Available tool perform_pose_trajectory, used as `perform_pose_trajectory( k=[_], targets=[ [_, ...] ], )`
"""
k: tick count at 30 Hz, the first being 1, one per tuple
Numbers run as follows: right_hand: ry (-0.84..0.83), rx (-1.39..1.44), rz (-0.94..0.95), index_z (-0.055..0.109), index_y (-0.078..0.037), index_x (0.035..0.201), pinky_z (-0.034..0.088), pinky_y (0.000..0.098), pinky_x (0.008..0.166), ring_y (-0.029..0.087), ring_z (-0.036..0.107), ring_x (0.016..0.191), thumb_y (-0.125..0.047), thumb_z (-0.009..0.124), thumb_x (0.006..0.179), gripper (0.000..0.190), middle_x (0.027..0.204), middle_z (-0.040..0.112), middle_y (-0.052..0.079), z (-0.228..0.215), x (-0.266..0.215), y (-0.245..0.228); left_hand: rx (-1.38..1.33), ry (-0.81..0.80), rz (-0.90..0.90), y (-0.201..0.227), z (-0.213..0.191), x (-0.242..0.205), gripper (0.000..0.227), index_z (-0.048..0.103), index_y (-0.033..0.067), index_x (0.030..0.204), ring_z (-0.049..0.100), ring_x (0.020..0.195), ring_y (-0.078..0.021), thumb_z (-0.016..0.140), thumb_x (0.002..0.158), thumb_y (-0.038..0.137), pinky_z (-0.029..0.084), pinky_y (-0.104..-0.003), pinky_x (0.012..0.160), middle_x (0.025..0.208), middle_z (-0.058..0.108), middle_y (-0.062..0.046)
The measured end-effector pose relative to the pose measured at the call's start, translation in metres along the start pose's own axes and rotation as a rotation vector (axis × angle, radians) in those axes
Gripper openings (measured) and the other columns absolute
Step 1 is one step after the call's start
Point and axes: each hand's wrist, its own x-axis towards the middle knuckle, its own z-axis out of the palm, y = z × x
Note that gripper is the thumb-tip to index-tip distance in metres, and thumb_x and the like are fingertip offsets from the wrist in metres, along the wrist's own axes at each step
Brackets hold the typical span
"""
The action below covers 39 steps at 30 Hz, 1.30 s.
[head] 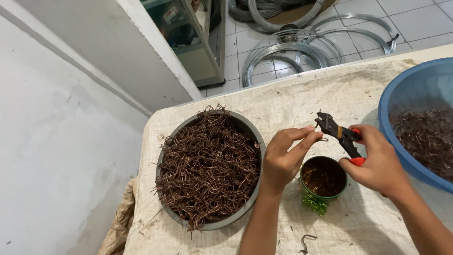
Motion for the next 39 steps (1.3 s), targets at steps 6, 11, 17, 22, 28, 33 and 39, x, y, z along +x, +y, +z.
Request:
perform_pose_trajectory(
  k=[6,11,17,22,28,33,39],
  targets=[
    [0.018,0.010,-0.017,0.057,-0.001,0.131,0.047,0.0434,0.097,0.033,0.066,0.109,-0.017,0.074,0.066,0.070,0.124,0.063,0.017,0.000,0.000,0.004,-0.025,-0.010,-0.007,0.001,-0.001,-0.001,0.021,0.069,-0.0022,0.121,0.073,0.108,-0.0334,0.070,0.101,-0.007,0.062,-0.044,0.091,0.117,0.067,-0.017],
    [-0.027,-0.019,0.028,0.058,-0.002,0.131,0.048,0.0444,0.096,0.032,0.066,0.112,-0.020,0.073,0.067,0.068,0.125,0.065,0.016,-0.007,-0.001,-0.007,-0.016,-0.003,0.005,0.000,-0.001,-0.002,0.026,0.067,-0.0041,0.121,0.073,0.106,-0.0344,0.075,0.097,-0.008,0.062,-0.044,0.088,0.114,0.068,-0.018],
    [-0.026,0.001,0.049,0.059,-0.003,0.130,0.048,0.0434,0.095,0.031,0.067,0.111,-0.019,0.072,0.067,0.066,0.125,0.066,0.014,-0.006,0.000,-0.011,0.008,-0.007,0.017,-0.002,-0.001,-0.003,0.027,0.067,-0.0037,0.123,0.072,0.105,-0.0339,0.076,0.097,-0.008,0.062,-0.044,0.088,0.116,0.068,-0.018],
    [-0.006,-0.014,-0.005,0.058,-0.002,0.130,0.048,0.0428,0.095,0.031,0.066,0.111,-0.019,0.072,0.068,0.066,0.123,0.065,0.015,-0.007,-0.001,-0.008,0.016,-0.003,0.020,-0.001,0.000,-0.002,0.027,0.068,-0.0046,0.122,0.072,0.106,-0.0339,0.077,0.097,-0.007,0.062,-0.044,0.089,0.117,0.068,-0.019],
    [-0.041,0.006,0.037,0.057,-0.004,0.132,0.048,0.0433,0.095,0.030,0.067,0.113,-0.020,0.073,0.068,0.068,0.126,0.065,0.014,-0.008,-0.002,-0.011,0.061,0.001,0.065,-0.001,0.000,0.000,0.030,0.068,-0.0066,0.120,0.073,0.104,-0.0330,0.081,0.093,-0.009,0.065,-0.044,0.087,0.115,0.067,-0.019],
    [-0.013,-0.017,-0.021,0.057,-0.002,0.133,0.047,0.0425,0.098,0.031,0.065,0.113,-0.020,0.073,0.067,0.070,0.126,0.064,0.015,-0.001,-0.003,-0.001,0.027,0.009,0.057,-0.001,0.000,-0.001,0.032,0.067,-0.0098,0.117,0.073,0.101,-0.0321,0.084,0.090,-0.008,0.065,-0.042,0.085,0.111,0.069,-0.019],
    [-0.052,-0.007,0.046,0.058,-0.004,0.134,0.049,0.0429,0.093,0.030,0.068,0.111,-0.021,0.073,0.067,0.070,0.128,0.065,0.014,-0.002,-0.003,-0.004,-0.016,0.004,0.047,-0.003,0.000,-0.002,0.030,0.066,-0.0102,0.117,0.073,0.103,-0.0327,0.081,0.092,-0.009,0.065,-0.044,0.087,0.112,0.068,-0.019]
  ],
)
